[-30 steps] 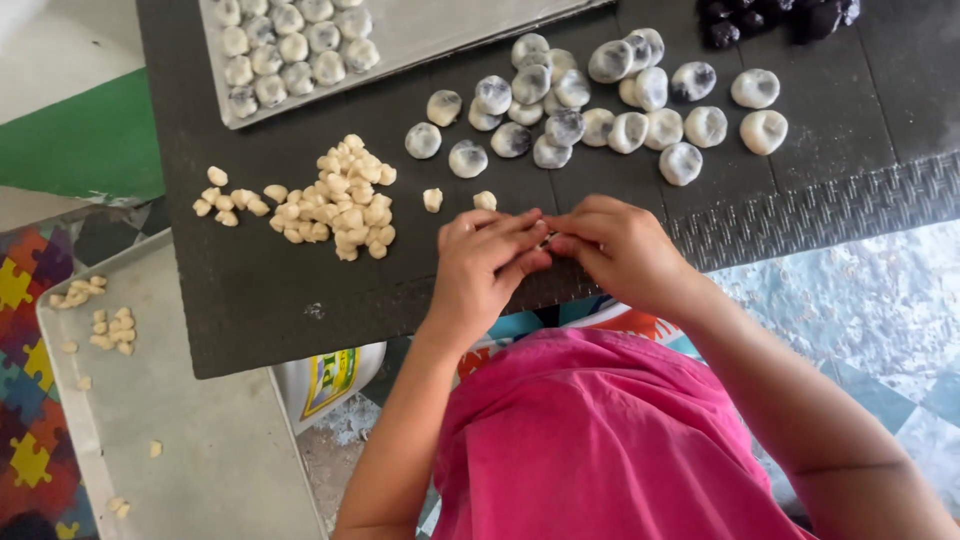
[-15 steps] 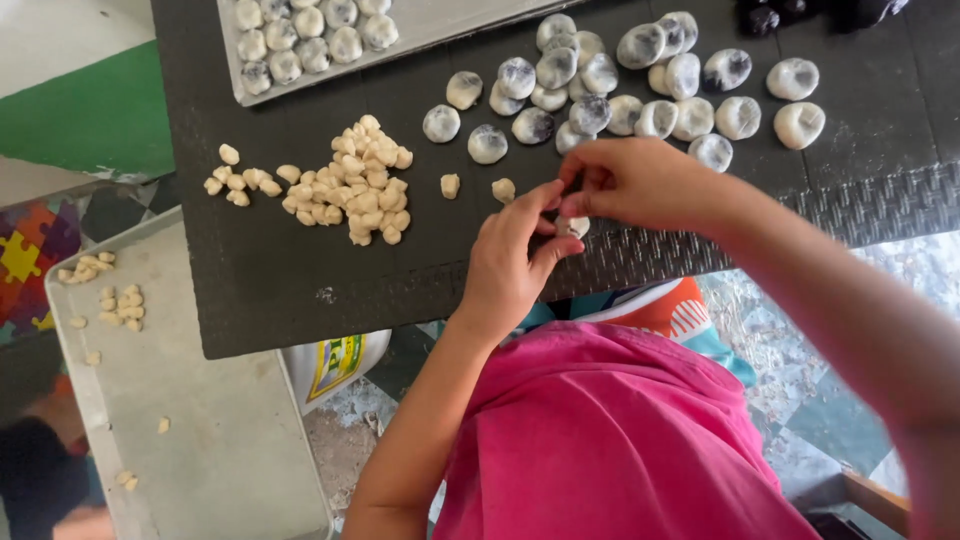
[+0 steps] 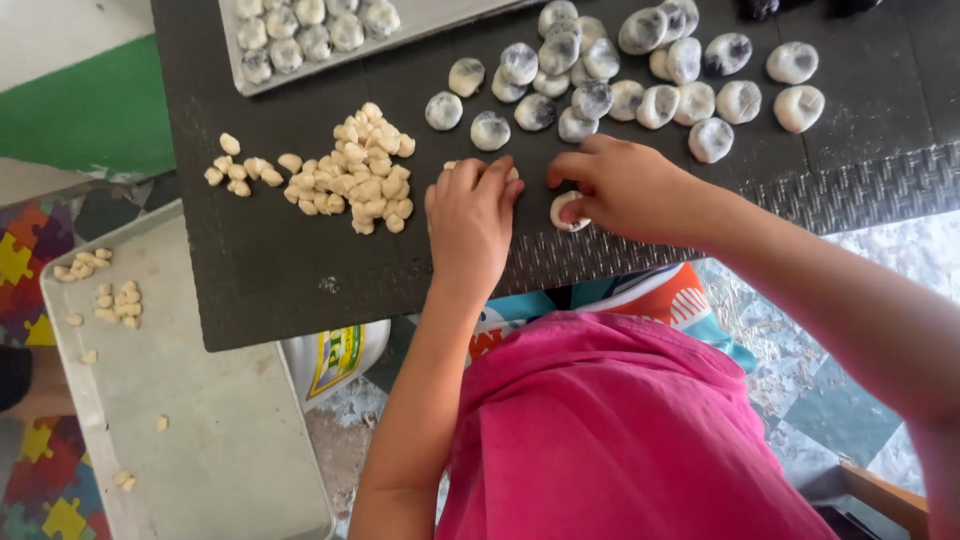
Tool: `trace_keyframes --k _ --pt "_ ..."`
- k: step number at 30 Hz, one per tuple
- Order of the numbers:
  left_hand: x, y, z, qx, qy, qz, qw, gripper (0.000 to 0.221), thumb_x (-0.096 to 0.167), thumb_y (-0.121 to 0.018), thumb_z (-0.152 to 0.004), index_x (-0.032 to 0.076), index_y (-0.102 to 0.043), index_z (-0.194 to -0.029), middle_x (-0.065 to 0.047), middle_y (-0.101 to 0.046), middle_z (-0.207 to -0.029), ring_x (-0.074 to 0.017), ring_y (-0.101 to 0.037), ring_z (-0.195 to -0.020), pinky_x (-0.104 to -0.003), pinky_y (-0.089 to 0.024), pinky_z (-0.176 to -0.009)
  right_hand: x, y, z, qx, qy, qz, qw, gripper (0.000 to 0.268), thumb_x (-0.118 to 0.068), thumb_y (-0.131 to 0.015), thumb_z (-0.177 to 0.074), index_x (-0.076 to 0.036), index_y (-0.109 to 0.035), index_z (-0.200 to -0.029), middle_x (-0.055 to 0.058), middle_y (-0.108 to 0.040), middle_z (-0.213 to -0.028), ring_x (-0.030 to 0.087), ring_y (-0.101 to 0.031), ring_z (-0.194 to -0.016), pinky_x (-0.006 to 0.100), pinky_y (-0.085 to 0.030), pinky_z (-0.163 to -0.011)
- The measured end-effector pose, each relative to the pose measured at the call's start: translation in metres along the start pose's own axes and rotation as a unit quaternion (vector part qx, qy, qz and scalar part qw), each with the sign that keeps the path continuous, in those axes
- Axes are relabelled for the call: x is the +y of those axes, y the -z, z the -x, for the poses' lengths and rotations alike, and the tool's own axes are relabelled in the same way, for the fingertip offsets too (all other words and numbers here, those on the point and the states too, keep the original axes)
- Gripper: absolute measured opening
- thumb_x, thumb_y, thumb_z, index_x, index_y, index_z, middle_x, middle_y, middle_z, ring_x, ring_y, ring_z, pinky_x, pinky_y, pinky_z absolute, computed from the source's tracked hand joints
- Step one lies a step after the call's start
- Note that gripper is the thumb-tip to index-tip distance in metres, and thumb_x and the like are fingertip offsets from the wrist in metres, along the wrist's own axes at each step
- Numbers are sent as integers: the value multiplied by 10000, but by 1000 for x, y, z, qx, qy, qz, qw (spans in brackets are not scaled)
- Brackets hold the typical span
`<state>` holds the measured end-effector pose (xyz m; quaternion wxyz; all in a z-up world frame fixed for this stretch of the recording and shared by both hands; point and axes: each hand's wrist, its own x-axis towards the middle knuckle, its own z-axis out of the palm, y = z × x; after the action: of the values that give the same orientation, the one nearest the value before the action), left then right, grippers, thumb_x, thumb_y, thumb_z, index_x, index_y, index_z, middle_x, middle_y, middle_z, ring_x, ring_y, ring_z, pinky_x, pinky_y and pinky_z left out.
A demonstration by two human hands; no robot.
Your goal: Manually filling small pieces of white dough with a dark filling and sealing them into balls on a production table.
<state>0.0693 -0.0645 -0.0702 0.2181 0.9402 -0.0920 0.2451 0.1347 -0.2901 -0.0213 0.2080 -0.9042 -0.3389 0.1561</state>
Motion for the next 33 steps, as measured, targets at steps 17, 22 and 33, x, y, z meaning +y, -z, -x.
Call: trace_keyframes --k 17,22,33 --pt "26 58 14 -8 177 395 902 243 142 -714 -1022 12 -665 -1223 -110 -727 -1100 -132 -700 -944 -246 -602 -900 23 27 125 586 87 150 791 263 288 -800 -986 58 -737 -1097 246 -623 -1132 430 -609 -1065 543 -469 -981" --pt "54 54 4 -41 77 487 869 181 -73 -685 -1018 8 -694 -1179 -144 -669 -1166 -188 -730 -1057 -270 -648 -998 31 -11 133 359 -94 127 920 200 -297 -901 -1027 -128 -842 -1116 64 -792 -1110 299 -660 -1051 436 -491 -932" --pt "33 29 20 -76 -87 56 992 469 321 -548 -1096 109 -576 -1513 -71 -657 -1470 -334 -444 -1504 -654 -223 -1220 -32 -65 34 401 98 88 906 135 -207 -692 -979 -154 -762 -1083 25 -714 -1129 302 -623 -1115 438 -458 -905"
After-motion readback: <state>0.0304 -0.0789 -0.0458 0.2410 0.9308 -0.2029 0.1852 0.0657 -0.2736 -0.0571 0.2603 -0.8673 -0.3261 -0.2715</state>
